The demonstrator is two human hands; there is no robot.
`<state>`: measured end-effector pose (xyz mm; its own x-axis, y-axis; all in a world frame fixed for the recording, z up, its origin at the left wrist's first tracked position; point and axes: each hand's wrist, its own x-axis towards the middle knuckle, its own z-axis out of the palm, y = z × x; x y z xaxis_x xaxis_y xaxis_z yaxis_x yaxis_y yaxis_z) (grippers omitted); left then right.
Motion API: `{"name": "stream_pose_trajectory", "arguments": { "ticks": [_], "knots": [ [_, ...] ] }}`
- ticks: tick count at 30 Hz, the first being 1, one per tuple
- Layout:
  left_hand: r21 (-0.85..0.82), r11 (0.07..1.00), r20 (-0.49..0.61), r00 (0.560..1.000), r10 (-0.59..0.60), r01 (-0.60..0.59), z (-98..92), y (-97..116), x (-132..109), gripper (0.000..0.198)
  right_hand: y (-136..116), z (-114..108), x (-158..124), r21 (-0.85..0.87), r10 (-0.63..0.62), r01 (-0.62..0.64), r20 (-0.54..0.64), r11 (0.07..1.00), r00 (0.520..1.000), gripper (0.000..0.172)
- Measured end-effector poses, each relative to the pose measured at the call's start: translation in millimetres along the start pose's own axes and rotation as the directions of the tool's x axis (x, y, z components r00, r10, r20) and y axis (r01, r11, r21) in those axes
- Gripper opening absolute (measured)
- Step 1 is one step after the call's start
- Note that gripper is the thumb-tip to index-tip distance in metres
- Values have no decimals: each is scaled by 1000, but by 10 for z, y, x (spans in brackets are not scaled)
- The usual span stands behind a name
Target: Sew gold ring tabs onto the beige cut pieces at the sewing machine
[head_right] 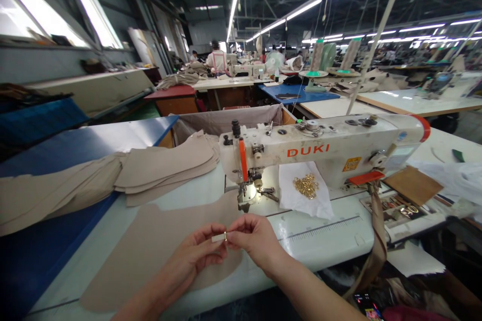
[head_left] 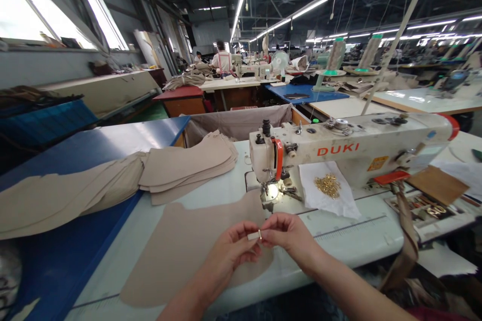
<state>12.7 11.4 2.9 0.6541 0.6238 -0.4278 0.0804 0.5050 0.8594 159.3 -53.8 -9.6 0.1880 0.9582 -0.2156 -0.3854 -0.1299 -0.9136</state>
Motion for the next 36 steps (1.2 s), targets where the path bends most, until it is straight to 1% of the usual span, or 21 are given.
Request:
{"name": "stream_pose_trajectory", "arguments": {
  "ticks": [3,6,8,10,11,12,14,16,18,21,26,29,32,34,36],
  "knots": [
    [24,1000,22,1000,14,-15,26,36,-2,28,9,7,-1,-28,-22,22,28,999,999,35],
    [100,995,19,1000,1,-3,41,81,-11,27,2,27,-44,-66,-45,48,60,997,997,33],
    [191,981,4,1000,14,-14,40,99,-11,25,-11,56,-108,-174,-106,113,50,978,993,26],
    [297,953,-21,998,62,-53,26,98,-4,19,-28,91,-185,-355,-192,190,32,915,981,16],
    [351,933,-34,995,94,-77,16,89,0,15,-35,106,-220,-444,-230,218,28,869,973,14],
    [401,911,-47,990,129,-100,5,77,3,12,-39,117,-248,-517,-259,237,29,823,965,15],
    [483,866,-62,982,181,-129,-17,48,3,9,-34,119,-276,-579,-290,265,51,771,956,18],
    [521,843,-68,978,199,-135,-30,29,-5,11,-16,94,-268,-568,-303,296,85,768,949,12],
    [515,847,-73,978,194,-129,-31,29,-18,13,5,55,-245,-532,-320,332,119,779,940,10],
    [458,878,-80,978,193,-136,-5,58,-44,17,29,8,-228,-507,-372,381,123,773,920,17],
    [399,898,-121,960,252,-185,73,89,-95,19,76,27,-265,-489,-420,374,18,788,907,18],
    [383,903,-154,950,272,-197,97,80,-106,21,110,61,-279,-536,-464,379,-26,754,886,16],
    [353,914,-147,953,265,-199,93,66,-90,24,133,71,-273,-580,-501,394,-30,714,865,16],
    [348,917,-143,955,260,-197,89,55,-75,25,144,64,-265,-586,-508,400,-22,704,861,16],
    [370,905,-147,948,281,-211,92,39,-66,26,151,54,-256,-585,-505,402,-15,704,863,16]
  ]
}}
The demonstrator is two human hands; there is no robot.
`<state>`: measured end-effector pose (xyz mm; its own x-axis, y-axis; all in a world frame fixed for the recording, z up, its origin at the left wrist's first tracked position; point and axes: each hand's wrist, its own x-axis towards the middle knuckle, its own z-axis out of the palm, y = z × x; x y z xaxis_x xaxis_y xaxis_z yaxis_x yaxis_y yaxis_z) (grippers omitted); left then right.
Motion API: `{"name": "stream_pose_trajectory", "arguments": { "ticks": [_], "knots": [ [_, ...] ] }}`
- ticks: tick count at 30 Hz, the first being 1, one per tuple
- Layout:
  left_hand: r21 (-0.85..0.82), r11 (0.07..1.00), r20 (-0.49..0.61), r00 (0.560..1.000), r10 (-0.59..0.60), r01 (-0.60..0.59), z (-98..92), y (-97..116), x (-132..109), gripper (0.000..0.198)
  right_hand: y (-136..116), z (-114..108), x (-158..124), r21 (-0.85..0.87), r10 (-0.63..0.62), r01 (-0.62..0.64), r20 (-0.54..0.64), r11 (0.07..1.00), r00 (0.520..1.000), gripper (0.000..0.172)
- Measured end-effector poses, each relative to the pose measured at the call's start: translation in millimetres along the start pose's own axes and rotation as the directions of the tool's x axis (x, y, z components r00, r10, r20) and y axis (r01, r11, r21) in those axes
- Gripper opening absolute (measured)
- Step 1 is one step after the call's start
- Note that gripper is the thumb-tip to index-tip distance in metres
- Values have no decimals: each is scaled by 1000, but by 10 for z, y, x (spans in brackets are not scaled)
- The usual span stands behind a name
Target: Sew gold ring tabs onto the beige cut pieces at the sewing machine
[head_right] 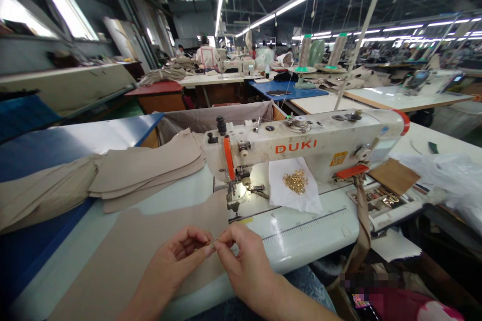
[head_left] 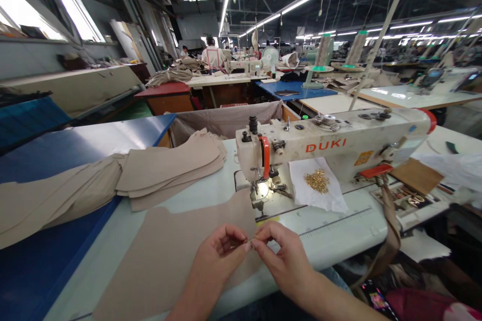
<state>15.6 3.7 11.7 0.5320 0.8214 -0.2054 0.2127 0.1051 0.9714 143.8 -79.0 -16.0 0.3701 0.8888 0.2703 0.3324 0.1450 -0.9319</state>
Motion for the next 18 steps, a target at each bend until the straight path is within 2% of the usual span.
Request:
{"name": "stream_pose_trajectory", "arguments": {
  "ticks": [3,5,8,10,14,18],
  "knots": [
    [52,995,-46,995,86,-84,26,-22,-16,22,22,-3,12,51,56,-56,13,997,998,15],
    [84,987,-66,988,142,-137,41,-36,-30,18,39,-7,26,155,133,-136,33,978,991,14],
    [92,982,-71,982,174,-168,47,-55,-39,15,64,-29,54,374,226,-248,103,894,969,20],
    [71,984,-63,983,171,-166,42,-65,-38,15,74,-58,74,452,254,-305,171,838,952,26],
    [72,985,-43,986,161,-158,29,-79,-35,13,51,-137,120,406,274,-367,269,837,923,27],
    [73,987,-29,989,146,-144,27,-87,-28,12,-19,-218,179,255,220,-304,310,918,925,15]
  ]
}}
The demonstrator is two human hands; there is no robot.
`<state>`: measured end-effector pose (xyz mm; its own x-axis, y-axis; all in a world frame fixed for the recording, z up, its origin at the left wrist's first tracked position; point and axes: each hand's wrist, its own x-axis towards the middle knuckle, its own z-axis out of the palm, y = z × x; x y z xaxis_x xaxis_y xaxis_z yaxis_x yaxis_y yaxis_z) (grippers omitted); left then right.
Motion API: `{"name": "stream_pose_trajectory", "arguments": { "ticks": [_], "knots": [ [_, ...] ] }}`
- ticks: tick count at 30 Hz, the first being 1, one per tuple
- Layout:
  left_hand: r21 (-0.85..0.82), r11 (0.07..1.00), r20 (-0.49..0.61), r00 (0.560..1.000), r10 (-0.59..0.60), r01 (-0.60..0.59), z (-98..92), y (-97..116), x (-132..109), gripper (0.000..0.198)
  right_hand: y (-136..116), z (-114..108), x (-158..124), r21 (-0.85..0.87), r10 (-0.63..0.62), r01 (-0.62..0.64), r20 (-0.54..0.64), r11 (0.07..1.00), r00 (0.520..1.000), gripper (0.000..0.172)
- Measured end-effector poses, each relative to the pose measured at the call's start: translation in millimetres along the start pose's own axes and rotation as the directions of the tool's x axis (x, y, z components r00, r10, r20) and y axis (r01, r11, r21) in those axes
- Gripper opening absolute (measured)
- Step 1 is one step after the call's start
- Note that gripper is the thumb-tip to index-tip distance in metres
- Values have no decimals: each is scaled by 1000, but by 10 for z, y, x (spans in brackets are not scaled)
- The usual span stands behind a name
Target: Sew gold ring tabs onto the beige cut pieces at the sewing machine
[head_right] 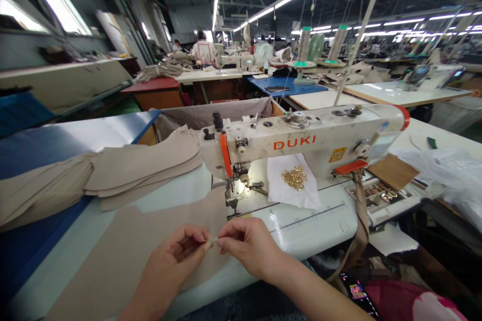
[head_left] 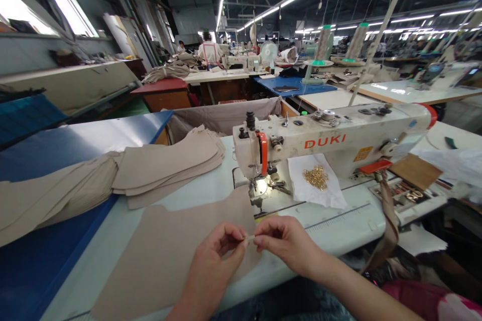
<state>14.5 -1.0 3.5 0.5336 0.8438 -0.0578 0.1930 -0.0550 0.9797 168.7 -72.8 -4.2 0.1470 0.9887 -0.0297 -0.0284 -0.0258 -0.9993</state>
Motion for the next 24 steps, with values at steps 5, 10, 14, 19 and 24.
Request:
{"name": "stream_pose_trajectory", "arguments": {
  "ticks": [5,10,14,19,24],
  "knots": [
    [-22,997,143,987,-69,73,-42,0,67,15,-41,-50,8,-127,18,-9,66,992,998,8],
    [98,994,333,940,-70,39,-194,6,403,17,92,-107,23,-47,30,-32,-37,998,999,4],
    [437,863,194,964,183,-252,-238,-181,741,30,157,-186,97,52,119,-113,-123,992,985,7],
    [696,514,341,861,378,-502,-143,-525,753,48,104,-196,312,-20,267,-275,-184,961,946,6],
    [729,424,333,819,468,-538,-137,-654,587,49,87,-103,638,-109,344,-358,-131,927,930,13]
  ]
}}
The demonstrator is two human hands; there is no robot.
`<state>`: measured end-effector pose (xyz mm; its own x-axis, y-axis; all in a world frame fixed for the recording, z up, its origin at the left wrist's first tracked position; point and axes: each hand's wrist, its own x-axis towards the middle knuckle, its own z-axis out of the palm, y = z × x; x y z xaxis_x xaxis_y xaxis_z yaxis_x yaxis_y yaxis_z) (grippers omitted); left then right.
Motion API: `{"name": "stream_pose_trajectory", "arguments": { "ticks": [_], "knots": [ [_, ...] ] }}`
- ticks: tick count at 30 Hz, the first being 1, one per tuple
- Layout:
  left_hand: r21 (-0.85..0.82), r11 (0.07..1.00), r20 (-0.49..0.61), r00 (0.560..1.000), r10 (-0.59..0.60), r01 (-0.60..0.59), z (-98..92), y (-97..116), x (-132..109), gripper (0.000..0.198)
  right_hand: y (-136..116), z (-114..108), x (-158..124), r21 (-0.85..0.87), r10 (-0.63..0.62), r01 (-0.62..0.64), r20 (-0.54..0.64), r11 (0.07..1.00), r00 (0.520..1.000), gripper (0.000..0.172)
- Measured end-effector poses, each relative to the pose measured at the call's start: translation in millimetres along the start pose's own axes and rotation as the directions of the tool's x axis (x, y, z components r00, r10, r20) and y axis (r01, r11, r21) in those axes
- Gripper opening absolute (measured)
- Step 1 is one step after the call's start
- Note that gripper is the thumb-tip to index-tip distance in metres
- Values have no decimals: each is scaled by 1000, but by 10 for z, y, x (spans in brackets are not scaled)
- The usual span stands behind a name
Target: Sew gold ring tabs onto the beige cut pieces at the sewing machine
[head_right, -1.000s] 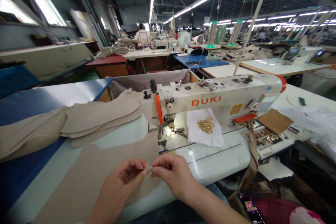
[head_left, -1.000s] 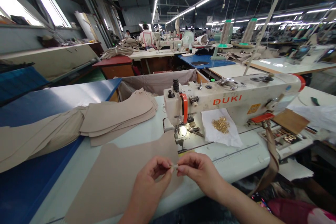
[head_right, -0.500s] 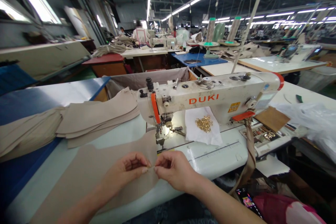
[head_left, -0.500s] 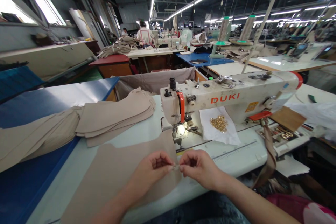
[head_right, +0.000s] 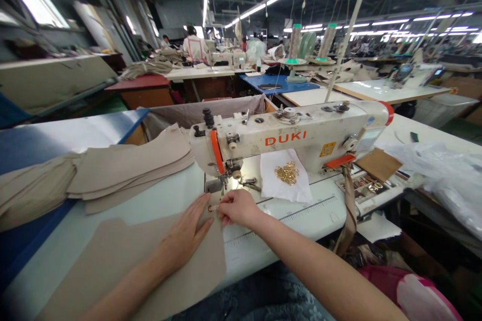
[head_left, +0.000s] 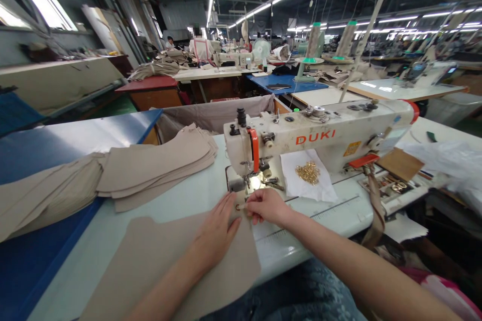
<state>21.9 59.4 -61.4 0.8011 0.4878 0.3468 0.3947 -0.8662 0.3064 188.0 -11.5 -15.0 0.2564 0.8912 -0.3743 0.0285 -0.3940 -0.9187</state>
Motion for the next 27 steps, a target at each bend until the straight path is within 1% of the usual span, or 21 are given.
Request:
{"name": "stream_pose_trajectory", "arguments": {
  "ticks": [3,5,8,11,14,18,23,25,27],
  "knots": [
    [-6,1000,-59,998,8,-8,-24,-20,-13,46,-41,48,123,-68,25,-23,22,997,999,18],
    [-21,999,-103,994,25,-27,-50,-30,30,38,-55,59,163,-117,34,-30,30,993,999,21],
    [-23,996,-178,980,84,-90,-92,-9,144,20,-73,56,179,-182,44,-37,35,983,998,23],
    [33,984,-236,955,178,-176,-123,52,251,20,-92,48,171,-229,48,-41,24,972,999,23],
    [126,961,-238,933,271,-247,-122,108,299,22,-99,42,171,-269,44,-39,11,962,999,23],
    [184,939,-230,916,328,-290,-83,120,304,24,-87,36,206,-327,46,-34,29,945,999,22],
    [165,945,-194,930,313,-283,-67,96,309,23,-106,16,243,-425,30,6,79,905,996,23],
    [141,951,-192,934,300,-276,-79,95,313,21,-115,-5,215,-474,-17,53,81,879,997,22],
    [119,955,-188,938,290,-272,-92,98,317,20,-98,-40,141,-529,-103,117,57,840,993,17]
  ]
}}
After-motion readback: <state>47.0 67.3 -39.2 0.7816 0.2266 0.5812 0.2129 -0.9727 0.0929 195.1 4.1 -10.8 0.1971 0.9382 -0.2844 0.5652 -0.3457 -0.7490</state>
